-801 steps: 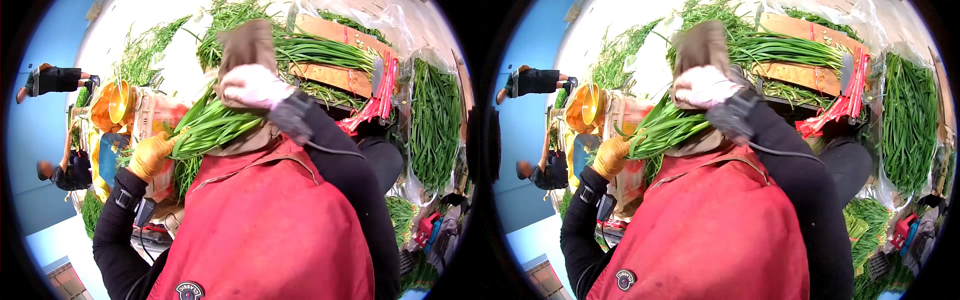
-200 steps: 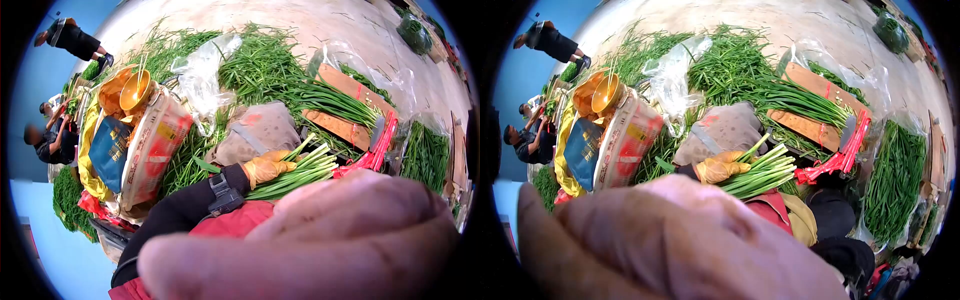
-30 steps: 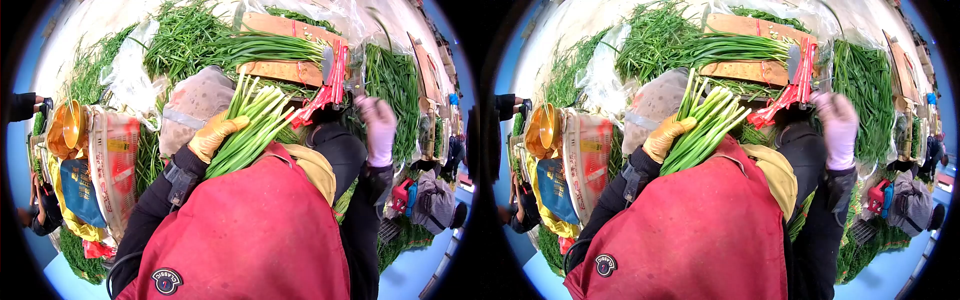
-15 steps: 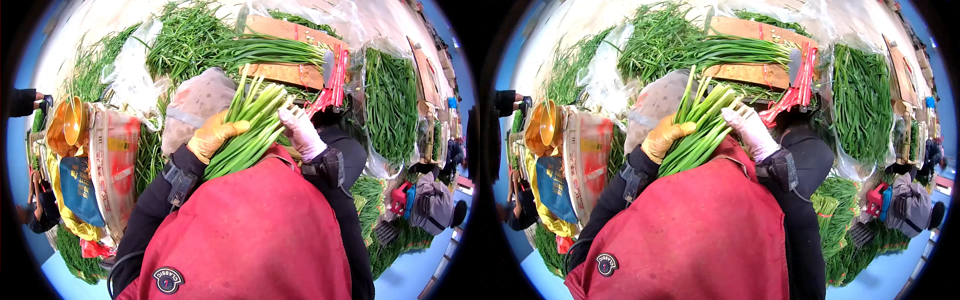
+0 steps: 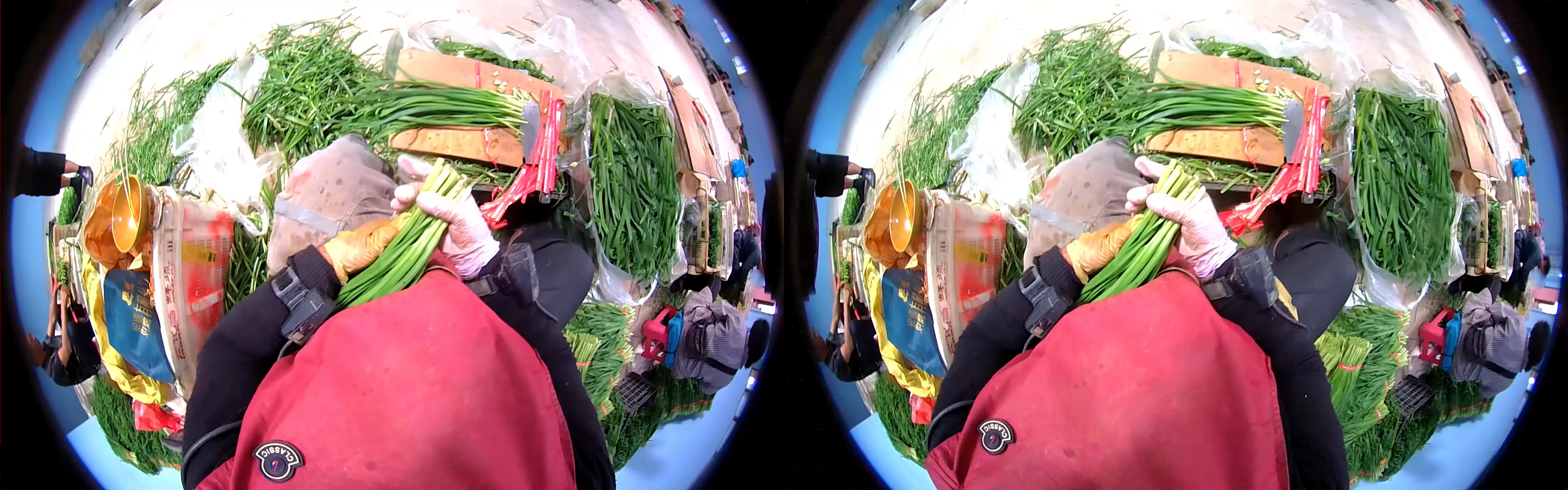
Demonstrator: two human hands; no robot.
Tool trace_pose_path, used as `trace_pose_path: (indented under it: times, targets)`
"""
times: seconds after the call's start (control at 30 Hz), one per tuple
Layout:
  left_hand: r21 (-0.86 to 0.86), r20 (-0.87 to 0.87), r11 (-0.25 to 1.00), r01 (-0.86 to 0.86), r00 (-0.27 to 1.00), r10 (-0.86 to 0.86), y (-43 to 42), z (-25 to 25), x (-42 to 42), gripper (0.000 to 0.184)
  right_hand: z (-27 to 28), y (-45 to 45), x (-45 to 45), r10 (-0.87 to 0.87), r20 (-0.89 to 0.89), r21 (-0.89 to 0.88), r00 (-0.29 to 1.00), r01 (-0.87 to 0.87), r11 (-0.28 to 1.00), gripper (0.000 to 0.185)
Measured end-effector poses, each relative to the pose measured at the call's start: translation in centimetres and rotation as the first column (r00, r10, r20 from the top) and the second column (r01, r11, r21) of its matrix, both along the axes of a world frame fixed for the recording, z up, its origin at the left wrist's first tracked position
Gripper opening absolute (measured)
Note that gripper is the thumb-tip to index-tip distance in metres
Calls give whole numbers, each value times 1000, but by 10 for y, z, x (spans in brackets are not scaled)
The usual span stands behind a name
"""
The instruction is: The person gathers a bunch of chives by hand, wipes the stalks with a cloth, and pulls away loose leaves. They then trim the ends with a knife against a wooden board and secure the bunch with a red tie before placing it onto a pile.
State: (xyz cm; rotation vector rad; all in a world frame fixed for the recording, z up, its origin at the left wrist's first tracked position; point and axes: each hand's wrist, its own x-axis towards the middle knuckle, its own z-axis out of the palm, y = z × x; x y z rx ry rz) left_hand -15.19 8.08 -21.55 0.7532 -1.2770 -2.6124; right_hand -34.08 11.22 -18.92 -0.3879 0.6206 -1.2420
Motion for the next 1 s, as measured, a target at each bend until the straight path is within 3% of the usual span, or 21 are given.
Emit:
trace_pose_path:
  times: [0.03, 0.07, 0.1, 0.17, 0.23, 0.27, 0.3, 0.33, 0.37, 0.4, 0.5, 0.57, 0.63, 0.67, 0.73, 0.8, 0.83, 0.87, 0.9, 0.97, 1.0]
  targets:
    - [-69, 59, 997, 20, 998, -16, -7, 5, -2, 52, 2, -1, -1, -8, -19, 2, 1000, 8, 1000, 64]
    - [-400, 152, 905, 145, 984, -90, -23, 10, 0, 46, 2, 0, -3, -20, -43, -33, 999, 19, 999, 60]
    - [-372, 231, 912, 174, 969, -91, -35, 17, 3, 49, 2, 2, -6, 17, 18, -12, 1000, -17, 1000, 59]
    - [-653, 418, 695, 301, 909, -2, -67, 62, -6, 50, -4, 0, -7, 1, -2, -24, 1000, -1, 1000, 59]
    - [-779, 28, 624, -71, 989, 147, -81, 74, -27, 50, -17, 0, -6, 18, 84, -98, 996, -10, 995, 55]
    - [-993, 18, 116, 0, 988, 156, -87, 98, -38, 54, 0, -1, -5, 41, 61, -71, 997, -37, 997, 48]
    - [-1000, 31, -1, 31, 992, 121, -91, 93, -60, 65, 3, 4, -3, -34, -76, -72, 997, 28, 997, 43]
    - [-1000, 11, -15, 9, 991, -134, -70, 140, -74, 73, -33, 0, -7, 0, 24, -34, 1000, 0, 999, 47]
    - [-967, 254, -16, 253, 963, -96, -51, 100, -82, 85, -27, 5, -6, -79, 166, -44, 983, 87, 995, 50]
    - [-976, 215, -59, 209, 968, -131, -51, 86, -88, 90, -23, 10, -5, -146, 308, -50, 940, 169, 984, 53]
    - [-996, 86, -32, 81, 983, -161, -42, 90, -86, 103, -3, 23, -22, -234, 96, 24, 967, 233, 972, 45]
    - [-983, 28, 174, 52, 990, -138, -26, 105, -73, 108, 43, 21, -40, -397, -12, 39, 918, 397, 917, 37]
    - [-979, 88, 161, 128, 967, -239, -6, 115, -61, 104, 70, 18, -76, -588, -99, -146, 803, 572, 807, 32]
    - [-989, 47, 124, 78, 970, -238, -2, 107, -52, 99, 79, 21, -100, -567, 51, -194, 822, 565, 802, 35]
    - [-995, 32, 84, 46, 986, -164, 4, 105, -30, 75, 85, 26, -153, -697, 161, -197, 698, 715, 671, 21]
    - [-919, 344, 147, 367, 925, -162, -8, 84, -1, 51, 129, 48, -174, -637, -59, -619, 768, 472, 627, 37]
    - [-942, 317, 72, 327, 940, -126, -12, 76, 18, 29, 144, 56, -174, -854, -126, -527, 504, 696, 488, 35]
    - [-937, 332, 98, 335, 942, -42, -20, 62, 37, 28, 140, 61, -201, -899, -171, -620, 403, 665, 416, 39]
    - [-882, 435, 174, 439, 898, -61, -32, 56, 53, 30, 139, 66, -216, -879, -67, -640, 471, 655, 400, 40]
    - [-942, 333, 87, 324, 933, 136, -44, 69, 75, 34, 142, 73, -225, -886, -28, -606, 463, 697, 383, 37]
    - [-943, 296, 233, 238, 921, 255, -50, 81, 78, 36, 145, 75, -225, -889, -20, -613, 457, 697, 372, 37]
